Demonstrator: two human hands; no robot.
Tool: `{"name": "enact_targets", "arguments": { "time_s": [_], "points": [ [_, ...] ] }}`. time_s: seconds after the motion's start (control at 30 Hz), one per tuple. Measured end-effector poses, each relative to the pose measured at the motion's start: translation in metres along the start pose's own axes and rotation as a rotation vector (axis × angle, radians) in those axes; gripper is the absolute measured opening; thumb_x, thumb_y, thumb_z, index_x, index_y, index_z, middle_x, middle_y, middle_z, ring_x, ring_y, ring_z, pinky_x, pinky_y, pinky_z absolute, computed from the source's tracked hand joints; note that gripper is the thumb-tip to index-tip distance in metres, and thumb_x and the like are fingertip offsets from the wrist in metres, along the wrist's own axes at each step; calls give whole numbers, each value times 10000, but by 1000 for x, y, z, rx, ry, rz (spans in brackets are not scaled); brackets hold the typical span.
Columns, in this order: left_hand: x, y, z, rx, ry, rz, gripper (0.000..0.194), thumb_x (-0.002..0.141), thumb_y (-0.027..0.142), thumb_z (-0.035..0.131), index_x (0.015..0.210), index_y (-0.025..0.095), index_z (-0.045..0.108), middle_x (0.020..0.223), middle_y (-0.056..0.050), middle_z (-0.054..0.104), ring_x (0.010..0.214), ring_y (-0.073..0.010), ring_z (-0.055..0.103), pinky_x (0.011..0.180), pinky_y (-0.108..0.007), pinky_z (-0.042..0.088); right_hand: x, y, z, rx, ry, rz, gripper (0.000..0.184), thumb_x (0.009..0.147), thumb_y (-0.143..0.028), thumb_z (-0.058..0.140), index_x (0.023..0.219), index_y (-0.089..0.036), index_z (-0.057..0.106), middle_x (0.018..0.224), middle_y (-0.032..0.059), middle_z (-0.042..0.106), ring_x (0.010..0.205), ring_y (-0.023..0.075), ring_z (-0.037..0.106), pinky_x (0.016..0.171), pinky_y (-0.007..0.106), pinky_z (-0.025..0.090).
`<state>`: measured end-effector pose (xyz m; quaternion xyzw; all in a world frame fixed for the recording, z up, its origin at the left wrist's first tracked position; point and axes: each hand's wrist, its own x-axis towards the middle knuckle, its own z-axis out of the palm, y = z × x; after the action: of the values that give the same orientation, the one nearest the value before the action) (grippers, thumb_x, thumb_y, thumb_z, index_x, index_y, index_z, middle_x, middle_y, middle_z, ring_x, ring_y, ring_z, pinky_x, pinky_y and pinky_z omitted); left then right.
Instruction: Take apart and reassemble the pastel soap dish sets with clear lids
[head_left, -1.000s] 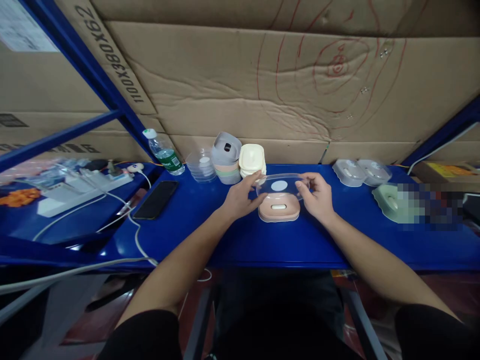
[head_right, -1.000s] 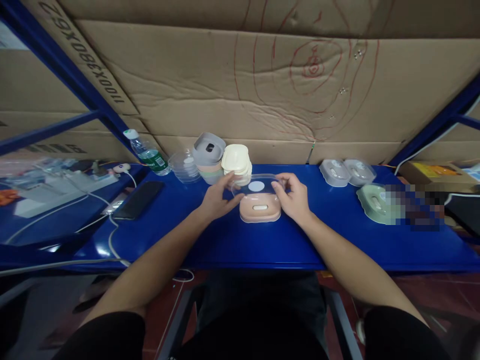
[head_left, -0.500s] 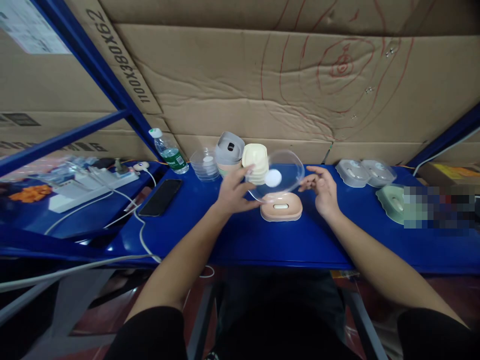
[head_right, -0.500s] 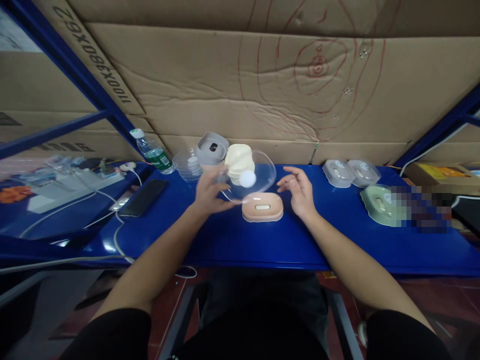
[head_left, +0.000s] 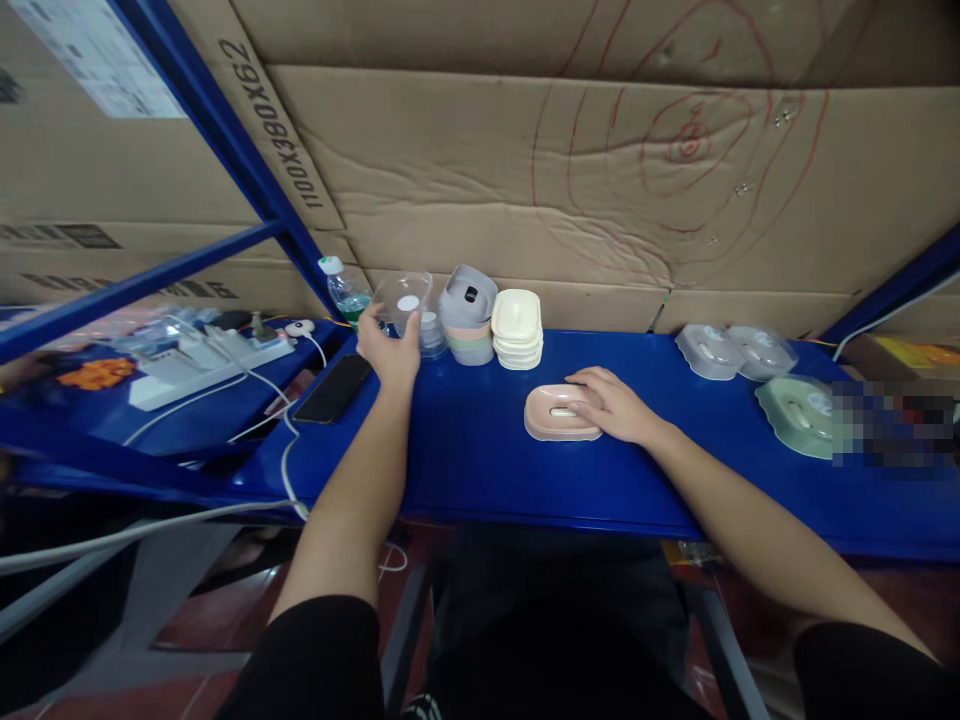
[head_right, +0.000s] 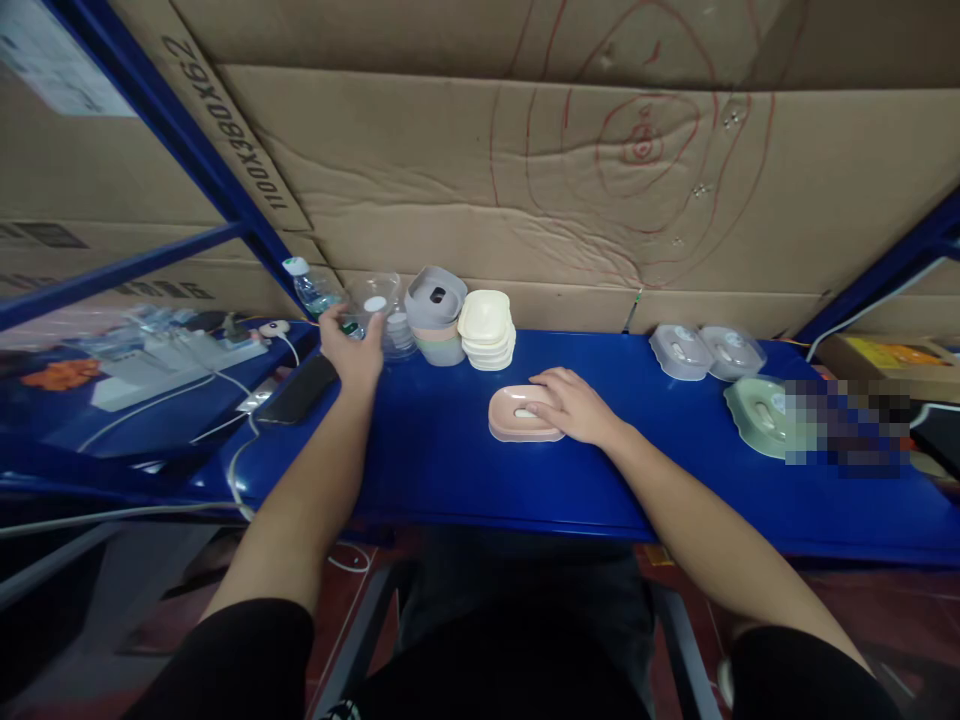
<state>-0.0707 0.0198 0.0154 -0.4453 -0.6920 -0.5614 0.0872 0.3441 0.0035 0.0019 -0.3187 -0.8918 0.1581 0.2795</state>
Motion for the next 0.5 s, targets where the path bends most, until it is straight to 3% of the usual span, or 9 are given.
{"name": "enact_targets", "arguments": {
  "time_s": [0.1, 0.3, 0.4, 0.5],
  "points": [
    [-2, 0, 6, 46, -21, -32, 599, 881, 408, 777, 1400, 183, 583, 1425, -156, 674, 1347, -345, 617, 1217, -540, 387, 1, -2, -5, -12, -61, -20, 605, 1009, -674, 569, 1430, -246, 644, 1404, 153, 670, 1326, 354, 629, 1152, 586, 497],
    [-2, -5, 13, 64, -65, -19, 654, 902, 401, 740, 1479, 162, 543, 1598, -215, 512, 1541, -345, 437, 1270, -529, 334, 1, -8, -10, -128, -281, -54, 1029, 757, -779, 815, 1593, -256, 523, 1575, 204, 544, 1475, 453, 497, 1187, 648, 441],
    [-3, -2, 8, 45, 37, 49, 651, 925, 393, 686, 1500, 153, 500, 1565, -213, 521, 1521, -319, 456, 1269, -494, 342, -1, -6, -9, -122, -306, -65, 1105, 714, -712, 887, 1634, -272, 461, 1617, 203, 501, 1485, 454, 487, 1181, 650, 445],
    [-11, 11, 0, -33, 168, 230, 593, 945, 470, 636, 1445, 167, 537, 1501, -196, 559, 1469, -319, 502, 1250, -512, 358, -2, -5, -8, -77, -256, -63, 1096, 733, -623, 906, 1652, -267, 425, 1606, 191, 519, 1473, 442, 504, 1176, 641, 464]
  ]
}}
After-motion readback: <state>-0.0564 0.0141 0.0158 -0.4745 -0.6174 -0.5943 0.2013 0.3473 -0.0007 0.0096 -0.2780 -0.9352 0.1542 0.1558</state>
